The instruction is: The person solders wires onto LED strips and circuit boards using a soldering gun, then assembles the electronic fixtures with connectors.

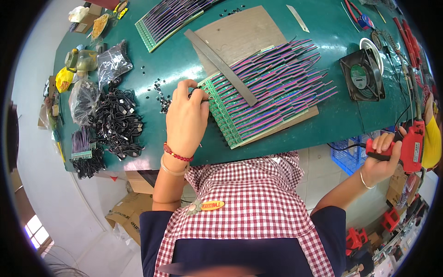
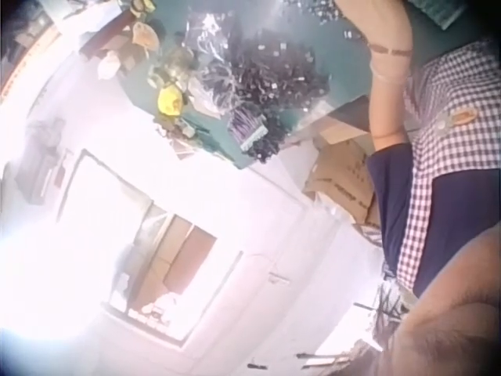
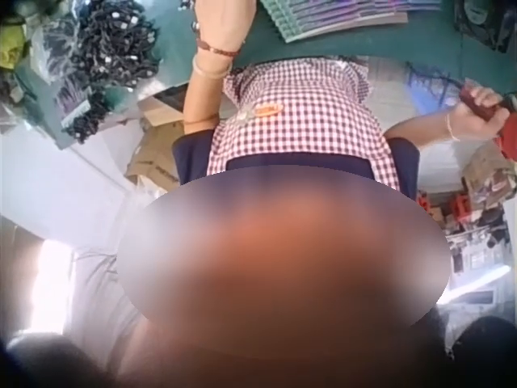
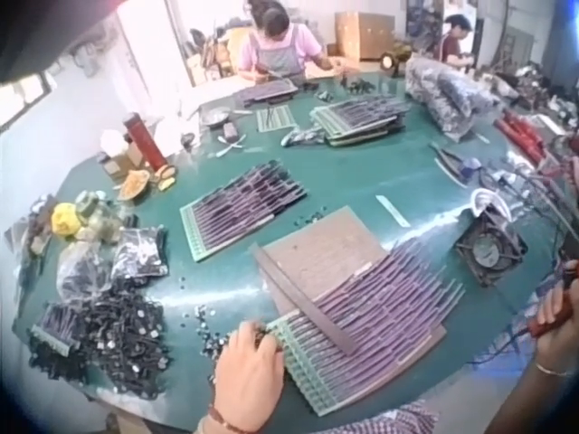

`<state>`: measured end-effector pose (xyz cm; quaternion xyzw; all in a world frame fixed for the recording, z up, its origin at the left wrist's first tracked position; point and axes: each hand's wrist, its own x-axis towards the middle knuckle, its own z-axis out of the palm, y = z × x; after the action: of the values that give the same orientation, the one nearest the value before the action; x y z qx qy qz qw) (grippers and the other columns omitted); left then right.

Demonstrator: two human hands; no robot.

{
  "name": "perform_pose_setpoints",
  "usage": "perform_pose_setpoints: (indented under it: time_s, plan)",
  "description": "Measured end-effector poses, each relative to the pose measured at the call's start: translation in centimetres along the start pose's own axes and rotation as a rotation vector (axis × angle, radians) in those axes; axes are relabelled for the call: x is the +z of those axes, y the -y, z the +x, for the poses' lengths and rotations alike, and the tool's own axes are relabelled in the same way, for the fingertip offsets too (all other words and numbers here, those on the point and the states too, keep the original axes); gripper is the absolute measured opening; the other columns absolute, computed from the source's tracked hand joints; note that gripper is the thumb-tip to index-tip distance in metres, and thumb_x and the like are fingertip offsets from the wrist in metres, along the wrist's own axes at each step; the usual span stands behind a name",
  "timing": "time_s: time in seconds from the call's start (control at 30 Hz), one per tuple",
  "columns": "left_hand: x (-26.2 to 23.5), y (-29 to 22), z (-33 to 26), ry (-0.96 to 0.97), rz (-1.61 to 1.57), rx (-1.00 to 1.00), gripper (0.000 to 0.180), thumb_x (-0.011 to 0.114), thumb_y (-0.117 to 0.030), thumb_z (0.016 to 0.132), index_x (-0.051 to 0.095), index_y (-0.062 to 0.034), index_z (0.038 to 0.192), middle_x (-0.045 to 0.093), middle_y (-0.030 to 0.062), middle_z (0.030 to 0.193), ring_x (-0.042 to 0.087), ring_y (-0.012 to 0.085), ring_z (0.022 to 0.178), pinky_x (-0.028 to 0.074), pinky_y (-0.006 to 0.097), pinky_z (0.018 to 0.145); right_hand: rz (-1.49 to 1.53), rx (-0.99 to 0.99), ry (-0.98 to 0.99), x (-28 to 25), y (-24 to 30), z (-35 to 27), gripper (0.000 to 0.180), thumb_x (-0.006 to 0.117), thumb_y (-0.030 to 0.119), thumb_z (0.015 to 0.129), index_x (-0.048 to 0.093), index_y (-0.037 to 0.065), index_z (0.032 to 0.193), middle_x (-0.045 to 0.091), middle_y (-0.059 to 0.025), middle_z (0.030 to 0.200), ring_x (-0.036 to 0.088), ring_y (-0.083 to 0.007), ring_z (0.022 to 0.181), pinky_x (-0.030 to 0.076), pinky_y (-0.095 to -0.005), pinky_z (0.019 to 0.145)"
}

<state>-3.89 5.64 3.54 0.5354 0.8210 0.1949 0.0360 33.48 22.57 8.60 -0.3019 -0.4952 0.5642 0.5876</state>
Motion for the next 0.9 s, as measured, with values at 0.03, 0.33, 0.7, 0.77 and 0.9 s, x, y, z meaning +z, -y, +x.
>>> perform_pose_setpoints:
  time_s: [0.03, 0.33, 0.7, 0.77, 0.9]
  plan:
    - [0.0, 0.0, -0.2, -0.002, -0.004, 0.008, 0.008, 0.061, -0.003, 0.071, 0.059, -0.0029, 0.079, 0.052, 0.0106, 0.101, 0.055, 0.0275, 0.085, 0.049, 0.037, 0.069, -0.002, -0.008, -0.004, -0.3, 0.4, 0.2, 0.034, 0.041, 0.019, 0.095, 0.042, -0.001, 0.123, 0.038, -0.0018, 0.065, 0.036, -0.01, 0.057, 0.032, -0.0248, 0.054]
    - [-3.8, -0.3, -5.4, 0.059, -0.07, -0.11, 0.038, 0.056, 0.008, 0.071, 0.052, -0.0022, 0.108, 0.05, 0.0155, 0.11, 0.049, 0.0356, 0.102, 0.041, 0.041, 0.086, -0.123, -0.176, -0.128, -1.5, -0.3, 4.7, 0.032, 0.049, 0.018, 0.093, 0.046, 0.001, 0.12, 0.041, 0.0007, 0.063, 0.039, -0.0089, 0.055, 0.033, -0.0248, 0.052]
    - [-2.9, 3.5, -7.6, 0.228, 0.033, 0.093, 0.02, 0.064, -0.002, 0.07, 0.054, -0.0033, 0.088, 0.054, 0.0079, 0.092, 0.049, 0.0274, 0.096, 0.035, 0.04, 0.083, -0.125, 0.032, -0.251, 1.1, -1.2, 5.5, 0.028, 0.052, 0.012, 0.089, 0.05, -0.003, 0.113, 0.04, -0.0014, 0.055, 0.037, -0.0095, 0.044, 0.033, -0.0237, 0.043]
    - [-2.9, 3.5, -8.0, 0.176, -0.06, 0.119, 0.017, 0.063, -0.002, 0.072, 0.054, -0.0021, 0.086, 0.055, 0.0085, 0.088, 0.05, 0.0281, 0.092, 0.037, 0.041, 0.081, 0.228, 0.218, -0.077, 1.6, -0.7, 4.7, 0.032, 0.049, 0.017, 0.091, 0.048, -0.004, 0.115, 0.036, -0.0005, 0.054, 0.033, -0.009, 0.043, 0.033, -0.0234, 0.041]
    - [-4.1, 2.3, -8.0, 0.187, -0.437, -0.213, 0.01, 0.058, -0.005, 0.084, 0.052, -0.0002, 0.091, 0.056, 0.0119, 0.073, 0.055, 0.0267, 0.067, 0.044, 0.033, 0.061, 0.405, 0.3, 0.051, 2.6, -0.5, 3.3, 0.035, 0.048, 0.02, 0.091, 0.046, -0.004, 0.117, 0.035, 0.0, 0.054, 0.032, -0.0085, 0.042, 0.032, -0.0236, 0.039]
